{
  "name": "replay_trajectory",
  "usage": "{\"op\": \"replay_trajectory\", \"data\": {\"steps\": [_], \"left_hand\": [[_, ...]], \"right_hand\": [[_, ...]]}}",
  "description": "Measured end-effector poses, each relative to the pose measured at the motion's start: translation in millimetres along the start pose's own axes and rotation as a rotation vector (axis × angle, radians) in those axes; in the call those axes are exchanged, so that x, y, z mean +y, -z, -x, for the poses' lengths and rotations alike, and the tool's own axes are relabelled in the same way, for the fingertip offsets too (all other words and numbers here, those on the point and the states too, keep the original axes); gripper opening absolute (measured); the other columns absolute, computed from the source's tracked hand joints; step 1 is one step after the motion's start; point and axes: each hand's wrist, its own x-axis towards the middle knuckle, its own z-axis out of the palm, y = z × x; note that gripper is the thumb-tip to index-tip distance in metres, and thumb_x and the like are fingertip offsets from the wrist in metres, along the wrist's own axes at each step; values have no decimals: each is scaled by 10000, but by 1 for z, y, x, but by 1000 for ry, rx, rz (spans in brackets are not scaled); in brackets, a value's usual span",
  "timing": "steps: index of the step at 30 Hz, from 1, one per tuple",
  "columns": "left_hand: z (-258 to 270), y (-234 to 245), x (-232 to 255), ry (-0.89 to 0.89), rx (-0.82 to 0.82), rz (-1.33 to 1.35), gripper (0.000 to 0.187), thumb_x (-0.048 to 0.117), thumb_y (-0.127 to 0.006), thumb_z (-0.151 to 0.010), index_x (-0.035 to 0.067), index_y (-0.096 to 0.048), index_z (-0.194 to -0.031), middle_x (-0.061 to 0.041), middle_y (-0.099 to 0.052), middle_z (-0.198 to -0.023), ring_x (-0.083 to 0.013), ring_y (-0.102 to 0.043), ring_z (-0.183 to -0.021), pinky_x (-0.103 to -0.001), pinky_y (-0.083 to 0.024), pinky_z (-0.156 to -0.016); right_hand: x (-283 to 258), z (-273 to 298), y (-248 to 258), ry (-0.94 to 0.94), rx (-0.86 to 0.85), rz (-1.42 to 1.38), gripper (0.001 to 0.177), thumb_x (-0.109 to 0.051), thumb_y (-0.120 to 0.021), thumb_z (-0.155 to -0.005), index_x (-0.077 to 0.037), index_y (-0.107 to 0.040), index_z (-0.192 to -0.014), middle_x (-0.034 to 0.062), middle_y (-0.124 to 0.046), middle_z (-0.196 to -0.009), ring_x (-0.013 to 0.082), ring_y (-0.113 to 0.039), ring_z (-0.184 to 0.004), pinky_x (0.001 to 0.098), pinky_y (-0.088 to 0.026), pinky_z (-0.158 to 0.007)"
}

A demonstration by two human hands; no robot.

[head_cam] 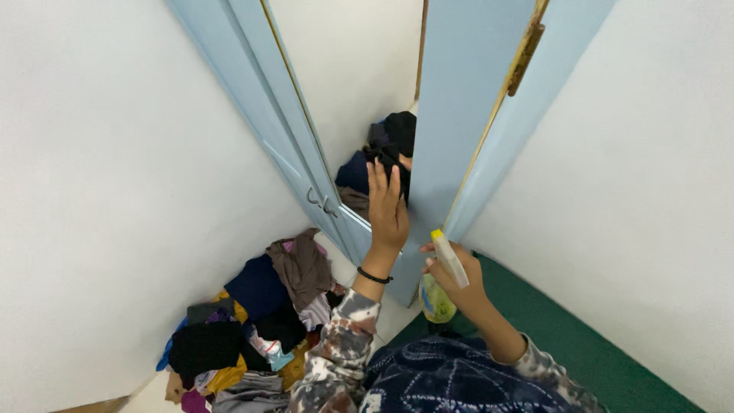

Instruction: The person cleans a mirror mounted on a light blue door using a spray bottle and a dark cloth. They repeatedly spray the surface and wipe it in vertical and horizontal strokes.

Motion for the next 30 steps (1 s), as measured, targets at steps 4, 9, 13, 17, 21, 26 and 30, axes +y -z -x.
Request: {"op": "replay_trajectory", "data": {"steps": [4,9,13,17,21,26,30], "left_hand": [[-11,3,-6,-4,15,-23,556,-16,-456,-1038,76,-406,-1584,-249,-282,-1684,-510,-193,-1597,-538,-268,-1290],[-37,12,-22,140,45,-32,569,1,-464,-1027,42,-385,-1589,-256,-239,-1698,-470,-224,-1590,-522,-251,-1289],[-34,11,-26,206,88,16,571,17,-463,-1033,51,-369,-1595,-258,-211,-1705,-454,-230,-1593,-504,-271,-1284],[-10,0,-8,144,46,-19,553,28,-471,-1054,68,-371,-1596,-251,-216,-1703,-472,-196,-1597,-513,-267,-1281],[-4,-6,2,130,12,-34,539,30,-471,-1072,67,-375,-1601,-251,-228,-1708,-483,-176,-1605,-519,-275,-1276],[-23,4,-22,197,63,28,567,29,-456,-1053,46,-342,-1609,-256,-199,-1714,-430,-196,-1609,-481,-237,-1296],[-29,9,-69,343,173,88,578,44,-456,-1058,54,-317,-1619,-244,-205,-1716,-382,-209,-1608,-433,-208,-1297]], "right_hand": [[4,-10,-5,26,-8,-42,335,-52,-641,-927,13,-623,-1255,121,-723,-1153,146,-718,-811,310,-610,-758],[6,-17,-7,26,-46,-21,304,-30,-651,-941,34,-659,-1238,136,-725,-1158,168,-711,-835,325,-596,-771],[9,-19,-7,37,-61,-69,307,-31,-655,-942,26,-646,-1244,121,-713,-1154,153,-703,-849,320,-602,-769],[8,-20,-6,-58,-57,-63,317,-35,-653,-926,13,-641,-1239,115,-727,-1134,146,-713,-847,313,-603,-777],[9,-24,-8,-28,-62,-111,316,-33,-644,-941,23,-643,-1251,119,-723,-1156,142,-702,-899,318,-604,-787],[9,-26,-6,-48,-64,-56,315,-33,-645,-928,20,-646,-1238,113,-737,-1138,145,-715,-860,316,-612,-762],[10,-22,-5,-45,-77,-122,328,-25,-657,-925,26,-634,-1248,117,-725,-1149,146,-704,-865,316,-606,-767]]}}
